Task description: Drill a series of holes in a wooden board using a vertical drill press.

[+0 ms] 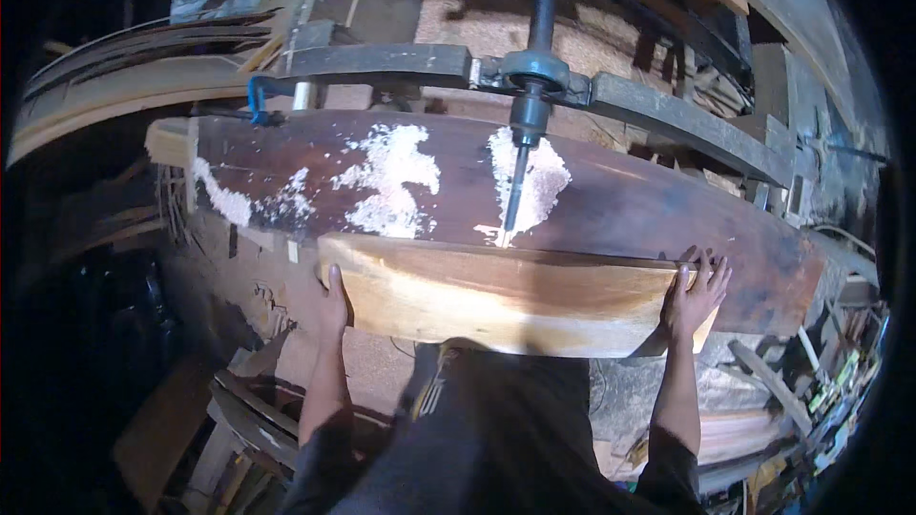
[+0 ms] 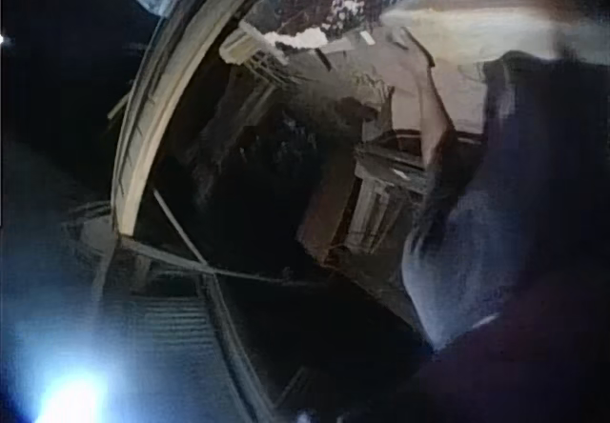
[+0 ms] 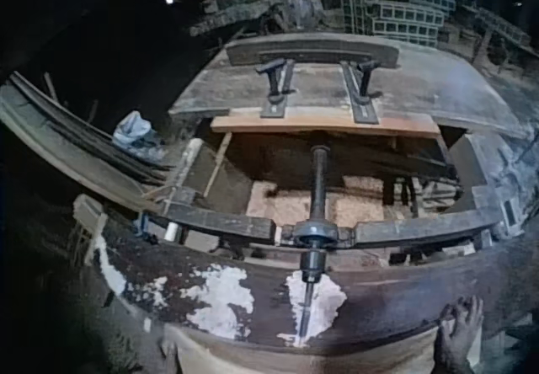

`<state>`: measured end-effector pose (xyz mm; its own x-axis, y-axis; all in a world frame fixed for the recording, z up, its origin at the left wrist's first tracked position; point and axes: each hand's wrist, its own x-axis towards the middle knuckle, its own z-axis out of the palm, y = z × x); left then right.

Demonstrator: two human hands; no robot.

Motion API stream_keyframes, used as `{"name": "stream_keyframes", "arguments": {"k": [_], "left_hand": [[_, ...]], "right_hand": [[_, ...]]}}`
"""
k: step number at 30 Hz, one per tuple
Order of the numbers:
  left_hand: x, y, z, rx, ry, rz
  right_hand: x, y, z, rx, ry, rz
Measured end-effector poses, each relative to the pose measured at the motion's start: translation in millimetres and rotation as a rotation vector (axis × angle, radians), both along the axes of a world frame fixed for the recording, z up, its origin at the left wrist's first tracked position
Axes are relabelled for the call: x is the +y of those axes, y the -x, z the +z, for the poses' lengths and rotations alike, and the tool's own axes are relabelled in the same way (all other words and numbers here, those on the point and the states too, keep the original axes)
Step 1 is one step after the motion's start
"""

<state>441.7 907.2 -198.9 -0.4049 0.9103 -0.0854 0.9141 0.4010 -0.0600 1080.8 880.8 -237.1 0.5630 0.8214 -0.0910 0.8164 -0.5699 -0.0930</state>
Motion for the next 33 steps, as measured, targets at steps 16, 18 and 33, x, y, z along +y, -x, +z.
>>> {"name": "stream_keyframes", "arguments": {"k": [16, 18, 33], "left_hand": [[-103, 43, 60, -1.472, 0.305, 0.544], [-98, 37, 92, -1.491, 0.349, 0.592], [-81, -18, 27, -2.145, 0.279, 0.292]], "right_hand": [[-78, 288, 126, 0.353, -0.065, 1.103], [-74, 310, 139, 0.219, -0.068, 1.128], [-17, 278, 418, 0.416, -0.803, 0.827]]}}
